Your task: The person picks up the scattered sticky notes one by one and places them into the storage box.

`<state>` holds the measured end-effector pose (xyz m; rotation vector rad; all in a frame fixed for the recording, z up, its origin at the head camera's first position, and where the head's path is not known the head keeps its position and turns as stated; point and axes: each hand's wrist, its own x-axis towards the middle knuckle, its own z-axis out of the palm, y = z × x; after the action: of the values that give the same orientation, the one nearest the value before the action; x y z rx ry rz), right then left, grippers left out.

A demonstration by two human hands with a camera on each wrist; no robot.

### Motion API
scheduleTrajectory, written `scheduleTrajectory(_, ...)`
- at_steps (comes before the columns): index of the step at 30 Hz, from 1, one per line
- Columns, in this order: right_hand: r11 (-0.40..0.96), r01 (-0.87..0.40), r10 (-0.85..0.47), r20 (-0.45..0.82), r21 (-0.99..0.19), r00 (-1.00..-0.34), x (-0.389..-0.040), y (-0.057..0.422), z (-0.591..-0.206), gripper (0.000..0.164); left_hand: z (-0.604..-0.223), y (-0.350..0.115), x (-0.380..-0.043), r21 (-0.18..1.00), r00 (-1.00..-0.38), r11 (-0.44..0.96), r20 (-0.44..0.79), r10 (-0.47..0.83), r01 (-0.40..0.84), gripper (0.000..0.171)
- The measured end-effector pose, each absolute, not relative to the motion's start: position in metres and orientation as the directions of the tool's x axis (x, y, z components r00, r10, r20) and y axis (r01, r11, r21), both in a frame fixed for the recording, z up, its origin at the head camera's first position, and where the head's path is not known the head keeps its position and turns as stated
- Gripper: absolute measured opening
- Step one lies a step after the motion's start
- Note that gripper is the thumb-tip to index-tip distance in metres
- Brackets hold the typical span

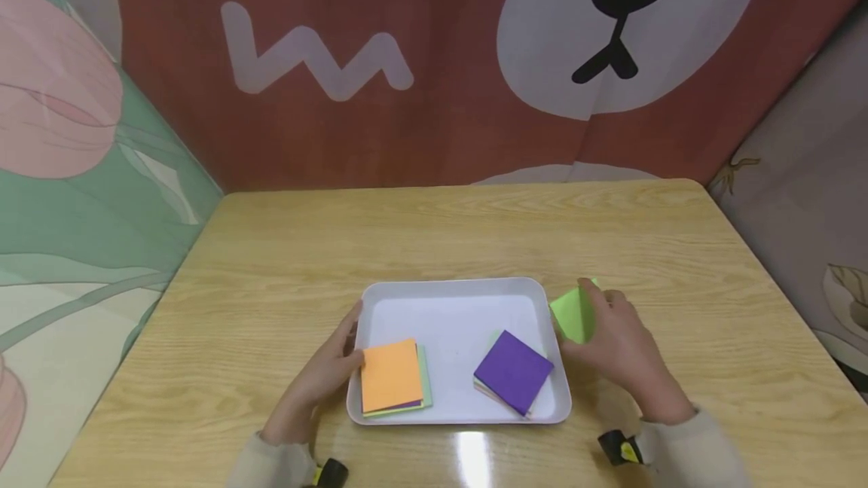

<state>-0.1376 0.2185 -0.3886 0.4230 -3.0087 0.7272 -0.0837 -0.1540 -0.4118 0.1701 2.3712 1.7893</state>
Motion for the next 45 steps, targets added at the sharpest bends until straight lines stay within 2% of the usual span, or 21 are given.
scheduleTrajectory(6, 0.846, -0.263, -0.276, 0.04, -0.463, -0.96, -0.137, 0.212, -0.39, 0.092, -0.412, -0.154, -0.084, 0.962, -0.979, 0.272, -0.069, 0.192, -0.014, 0.075)
scheduleTrajectory(20, 0.824, -0.306, -0.32, 0.053, -0.477, -0.946, -0.132, 0.198, -0.391, 0.092, -0.409, -0.153, -0.083, 0.961, -0.978, 0.275, -0.063, 0.198, -0.006, 0.074)
scheduleTrajectory(32, 0.804, -0.343, -0.364, 0.055, -0.486, -0.93, -0.128, 0.186, -0.393, 0.091, -0.445, -0.161, -0.092, 0.965, -0.981, 0.263, -0.064, 0.185, -0.013, 0.079)
scheduleTrajectory(45, 0.811, -0.373, -0.384, 0.072, -0.451, -0.921, -0.122, 0.178, -0.392, 0.091, -0.447, -0.162, -0.093, 0.967, -0.981, 0.254, -0.055, 0.184, -0.007, 0.08)
